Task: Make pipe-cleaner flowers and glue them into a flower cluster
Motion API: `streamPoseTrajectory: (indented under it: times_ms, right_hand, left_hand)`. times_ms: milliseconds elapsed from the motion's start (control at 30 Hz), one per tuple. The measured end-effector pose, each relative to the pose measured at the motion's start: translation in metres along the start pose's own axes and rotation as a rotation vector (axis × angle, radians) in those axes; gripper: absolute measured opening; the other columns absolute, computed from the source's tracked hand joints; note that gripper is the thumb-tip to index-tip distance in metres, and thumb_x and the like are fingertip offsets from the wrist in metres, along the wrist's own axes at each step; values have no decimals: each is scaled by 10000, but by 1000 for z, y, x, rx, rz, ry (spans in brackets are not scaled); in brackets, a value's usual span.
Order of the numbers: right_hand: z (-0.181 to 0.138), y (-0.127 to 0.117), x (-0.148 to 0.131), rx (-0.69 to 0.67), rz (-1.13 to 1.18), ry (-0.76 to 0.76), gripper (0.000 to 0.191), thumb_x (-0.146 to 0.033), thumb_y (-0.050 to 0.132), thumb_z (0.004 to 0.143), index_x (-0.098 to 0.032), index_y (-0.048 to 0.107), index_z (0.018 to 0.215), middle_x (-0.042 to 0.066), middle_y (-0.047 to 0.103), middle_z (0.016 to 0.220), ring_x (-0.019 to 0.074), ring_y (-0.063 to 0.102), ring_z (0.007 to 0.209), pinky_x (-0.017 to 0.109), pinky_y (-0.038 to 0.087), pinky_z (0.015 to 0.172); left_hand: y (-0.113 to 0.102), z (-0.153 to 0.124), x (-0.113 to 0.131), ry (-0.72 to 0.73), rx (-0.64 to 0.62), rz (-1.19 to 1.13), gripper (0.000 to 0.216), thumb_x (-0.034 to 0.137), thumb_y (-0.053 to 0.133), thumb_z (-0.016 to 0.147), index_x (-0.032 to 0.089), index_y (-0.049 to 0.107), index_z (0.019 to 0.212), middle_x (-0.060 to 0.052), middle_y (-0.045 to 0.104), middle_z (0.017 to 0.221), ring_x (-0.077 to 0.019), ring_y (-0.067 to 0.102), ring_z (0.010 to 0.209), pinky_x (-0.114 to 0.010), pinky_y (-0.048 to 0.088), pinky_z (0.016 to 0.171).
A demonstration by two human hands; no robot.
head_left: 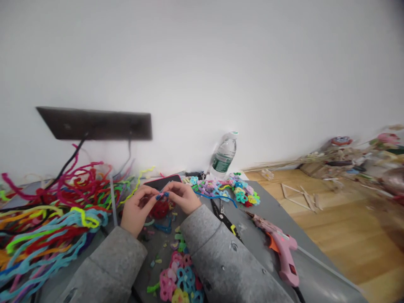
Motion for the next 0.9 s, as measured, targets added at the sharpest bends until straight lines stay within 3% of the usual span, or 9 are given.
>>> streamPoseTrajectory:
  times_ms: [233, 700, 900]
  right_hand:
    - [-3, -3, 0, 13, -77, -48, 331, -479, 642, 717, -151, 607, 741, 2, 568, 650, 92, 480, 542, 221, 399, 532]
    - [-5, -5, -4, 19, -68, -125, 246, -398, 659, 730, -157, 664, 782, 36, 644, 741, 130, 583, 674, 257, 468, 648]
    - [-5, -5, -2, 13, -23, -96, 229, -385, 676, 718, -160, 671, 762, 24, 652, 700, 123, 599, 627, 261, 498, 644]
  left_hand:
    - [-1, -3, -2, 77, -17, 10, 78, 235, 597, 761, 174, 605, 714, -6, 542, 740, -138, 529, 711, -222, 436, 596]
    - [2, -5, 1, 189, -54, 12, 29, 180, 589, 756, 180, 616, 765, -21, 559, 798, -138, 545, 714, -223, 427, 568]
    - [1, -5, -1, 180, -51, 7, 39, 186, 588, 768, 187, 627, 772, -19, 565, 794, -147, 554, 756, -232, 430, 598]
Point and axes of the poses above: each hand's wrist, its own z-axis towards the middle knuckle, its own y-axis out of the palm, x = y × z, the point moved 5 cm from there along z, towards the middle knuckle
